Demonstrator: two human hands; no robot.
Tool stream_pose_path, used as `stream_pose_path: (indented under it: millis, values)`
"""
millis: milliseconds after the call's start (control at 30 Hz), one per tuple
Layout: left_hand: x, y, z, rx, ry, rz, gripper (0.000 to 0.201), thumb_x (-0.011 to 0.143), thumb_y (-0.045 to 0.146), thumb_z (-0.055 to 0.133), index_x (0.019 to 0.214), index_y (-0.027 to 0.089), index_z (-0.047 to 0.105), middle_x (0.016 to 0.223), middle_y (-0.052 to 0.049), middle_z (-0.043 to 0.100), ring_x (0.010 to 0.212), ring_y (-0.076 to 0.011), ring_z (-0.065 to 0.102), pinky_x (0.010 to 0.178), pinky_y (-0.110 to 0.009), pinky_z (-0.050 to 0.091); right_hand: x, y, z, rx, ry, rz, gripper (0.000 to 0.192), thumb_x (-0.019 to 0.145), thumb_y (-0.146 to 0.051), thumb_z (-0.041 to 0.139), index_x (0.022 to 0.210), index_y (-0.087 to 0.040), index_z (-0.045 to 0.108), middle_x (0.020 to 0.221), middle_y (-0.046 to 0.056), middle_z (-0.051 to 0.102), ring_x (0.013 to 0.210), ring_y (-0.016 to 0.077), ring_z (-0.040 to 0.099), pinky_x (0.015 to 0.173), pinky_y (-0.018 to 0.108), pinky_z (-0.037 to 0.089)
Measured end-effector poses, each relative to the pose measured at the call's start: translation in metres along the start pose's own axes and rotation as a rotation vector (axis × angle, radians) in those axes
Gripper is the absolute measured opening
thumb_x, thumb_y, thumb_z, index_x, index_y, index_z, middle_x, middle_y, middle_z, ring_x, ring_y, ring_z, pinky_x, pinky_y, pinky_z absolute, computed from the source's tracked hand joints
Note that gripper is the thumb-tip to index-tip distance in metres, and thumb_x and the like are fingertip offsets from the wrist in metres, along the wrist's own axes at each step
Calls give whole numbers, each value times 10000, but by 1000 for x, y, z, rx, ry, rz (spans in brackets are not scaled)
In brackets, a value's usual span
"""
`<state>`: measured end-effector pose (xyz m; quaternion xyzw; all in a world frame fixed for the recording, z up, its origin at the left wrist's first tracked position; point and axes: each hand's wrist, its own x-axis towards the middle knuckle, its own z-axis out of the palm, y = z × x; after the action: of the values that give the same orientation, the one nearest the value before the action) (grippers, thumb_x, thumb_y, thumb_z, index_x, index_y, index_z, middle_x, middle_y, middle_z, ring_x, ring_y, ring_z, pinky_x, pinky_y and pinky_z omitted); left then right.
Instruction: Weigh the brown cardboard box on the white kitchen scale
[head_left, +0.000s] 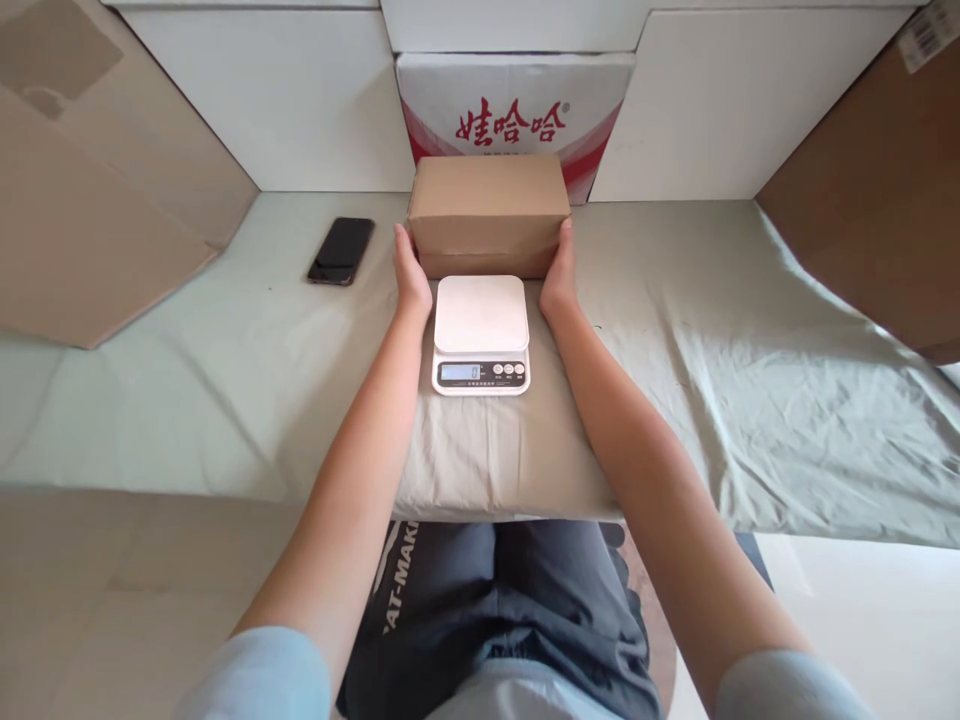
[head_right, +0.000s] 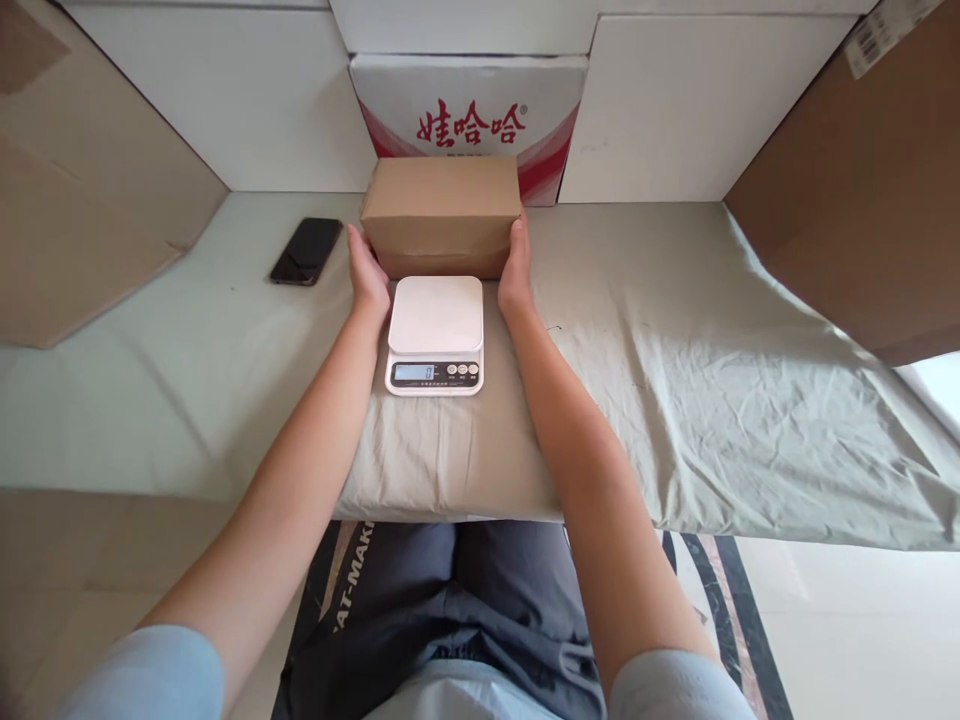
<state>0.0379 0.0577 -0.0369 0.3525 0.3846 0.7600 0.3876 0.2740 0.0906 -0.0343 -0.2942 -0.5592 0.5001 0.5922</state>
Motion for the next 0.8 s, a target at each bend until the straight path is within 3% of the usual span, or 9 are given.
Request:
stream_pose_path:
  millis: [67,167,367,500,667,800]
  values:
    - [1,0,1,-21,-1,-32,805,984,977,447,1108,255,783,1274,-102,844,1366,-285,748,1136,-420,632,3,4,0,-6,128,36,892,800,-1094,359,1352,-467,672,1473,-174,787,1764,180,232,1531,429,127]
    - [3,0,1,-29,-13,-42,790,1023,931,411,1120,237,776,1276,-127,829,1386,-308,749,1159,-429,634,2,2,3,-42,129,48,950,764,-1124,255,1329,-492,683,1339,-166,840,1751,165,217,1508,421,147]
    - [1,2,-3,-4,-13,-30,814,1035,931,380,1160,226,768,1360,-146,806,1478,-308,700,1234,-437,601,-12,-17,10,9,239,42,603,927,-863,417,1273,-478,728,1434,-137,818,1669,209,495,1474,463,378]
    - [-1,4,-2,30,-4,-20,827,1041,936,370,1162,221,767,1365,-141,805,1514,-312,681,1269,-430,575,-15,-20,14,48,239,43,538,976,-815,467,1288,-470,738,1437,-146,816,1659,197,505,1466,424,377]
    - [-8,15,2,54,14,-48,737,1166,736,277,1296,203,769,1479,-129,794,1567,-278,653,1322,-407,531,-13,-20,13,85,246,42,488,1040,-603,389,1372,-410,691,1467,-164,803,1594,147,556,1465,411,400]
    - [-18,31,-5,100,48,-100,765,1217,600,131,1552,155,657,1809,-131,544,1707,-192,491,1409,-343,404,-19,-28,13,144,239,20,471,898,-807,565,1245,-546,745,1414,-209,823,1657,187,506,1474,451,389]
